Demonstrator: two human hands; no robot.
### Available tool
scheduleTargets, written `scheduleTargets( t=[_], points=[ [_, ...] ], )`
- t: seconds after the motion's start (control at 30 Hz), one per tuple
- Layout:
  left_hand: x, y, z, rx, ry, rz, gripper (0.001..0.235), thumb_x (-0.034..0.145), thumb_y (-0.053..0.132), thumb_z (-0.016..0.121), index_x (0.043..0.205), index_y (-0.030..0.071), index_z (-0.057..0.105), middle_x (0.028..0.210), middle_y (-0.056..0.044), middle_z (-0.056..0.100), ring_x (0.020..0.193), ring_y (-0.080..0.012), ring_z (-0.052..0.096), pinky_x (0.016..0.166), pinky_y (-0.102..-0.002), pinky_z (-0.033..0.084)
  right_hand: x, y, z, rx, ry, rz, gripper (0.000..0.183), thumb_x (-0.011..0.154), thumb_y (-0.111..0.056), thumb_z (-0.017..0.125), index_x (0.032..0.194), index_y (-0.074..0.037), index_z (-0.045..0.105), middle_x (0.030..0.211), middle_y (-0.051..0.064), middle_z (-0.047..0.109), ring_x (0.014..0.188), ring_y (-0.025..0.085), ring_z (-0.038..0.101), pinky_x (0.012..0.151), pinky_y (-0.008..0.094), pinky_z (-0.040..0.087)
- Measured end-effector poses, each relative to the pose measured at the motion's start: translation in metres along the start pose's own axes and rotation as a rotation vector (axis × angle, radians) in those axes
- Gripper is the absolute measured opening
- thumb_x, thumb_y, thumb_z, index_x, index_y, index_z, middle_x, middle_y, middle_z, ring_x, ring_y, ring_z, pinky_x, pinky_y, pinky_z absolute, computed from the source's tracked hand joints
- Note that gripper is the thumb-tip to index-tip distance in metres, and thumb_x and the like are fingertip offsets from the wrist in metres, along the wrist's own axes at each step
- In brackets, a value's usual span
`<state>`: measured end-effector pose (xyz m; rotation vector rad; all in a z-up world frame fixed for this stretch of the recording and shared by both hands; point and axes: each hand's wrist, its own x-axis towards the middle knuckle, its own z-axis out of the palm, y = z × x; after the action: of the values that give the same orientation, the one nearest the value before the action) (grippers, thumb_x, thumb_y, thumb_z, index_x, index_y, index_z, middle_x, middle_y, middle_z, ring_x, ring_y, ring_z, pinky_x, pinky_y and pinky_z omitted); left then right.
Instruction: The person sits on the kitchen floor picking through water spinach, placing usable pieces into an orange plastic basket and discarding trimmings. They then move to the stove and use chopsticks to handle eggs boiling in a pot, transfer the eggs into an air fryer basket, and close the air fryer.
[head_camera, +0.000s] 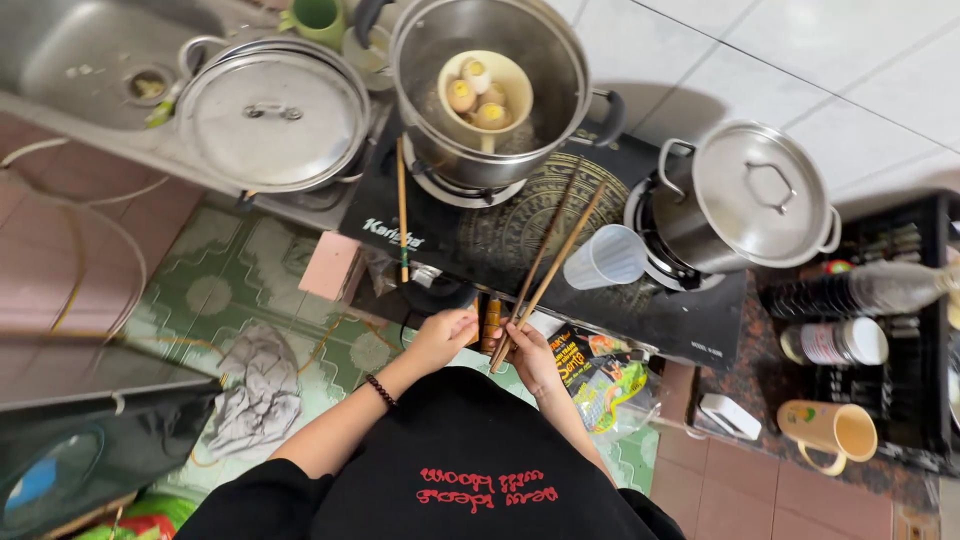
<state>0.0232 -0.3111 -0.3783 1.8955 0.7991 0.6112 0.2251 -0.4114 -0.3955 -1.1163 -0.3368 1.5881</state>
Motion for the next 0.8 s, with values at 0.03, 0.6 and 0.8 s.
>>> scheduleTargets(
  t=[0.03, 0.6, 0.8],
  points=[
    [-0.004, -0.009, 0.010, -0.205, -0.002, -0.239, 0.028, 0.097, 0.025, 0.065, 0.118, 0.007, 0.068, 0.106, -0.007, 0.076, 0.095, -0.0155, 0.076, 0.085, -0.032, 0.060, -0.001, 0.001, 0.001, -0.010, 0.002, -0.035, 0.026, 0.105, -0.022, 0.052, 0.121, -0.002, 0.059, 0.100, 0.009, 0.071, 0.094, 0.025, 0.070, 0.085, 0.042, 0.058],
    [-0.061, 0.055, -0.013, -0.470, -0.117, -0.076, 0.027, 0.105, 0.025, 0.054, 0.106, 0.002, 0.068, 0.097, -0.004, 0.075, 0.088, -0.0120, 0.069, 0.078, -0.027, 0.055, -0.033, 0.075, 0.023, -0.604, -0.391, -0.181, 0.036, 0.106, -0.010, 0.055, 0.140, -0.002, 0.048, 0.125, 0.009, 0.060, 0.112, 0.014, 0.059, 0.095, 0.028, 0.048],
    [-0.111, 0.064, -0.086, -0.701, 0.218, -0.319, 0.028, 0.106, 0.033, 0.048, 0.106, 0.008, 0.060, 0.074, 0.001, 0.058, 0.059, -0.0067, 0.051, 0.050, -0.023, 0.043, -0.042, 0.047, 0.060, -0.651, -0.554, -0.031, 0.023, 0.103, -0.011, 0.062, 0.124, -0.002, 0.059, 0.115, 0.007, 0.067, 0.111, 0.014, 0.065, 0.097, 0.029, 0.052]
  ],
)
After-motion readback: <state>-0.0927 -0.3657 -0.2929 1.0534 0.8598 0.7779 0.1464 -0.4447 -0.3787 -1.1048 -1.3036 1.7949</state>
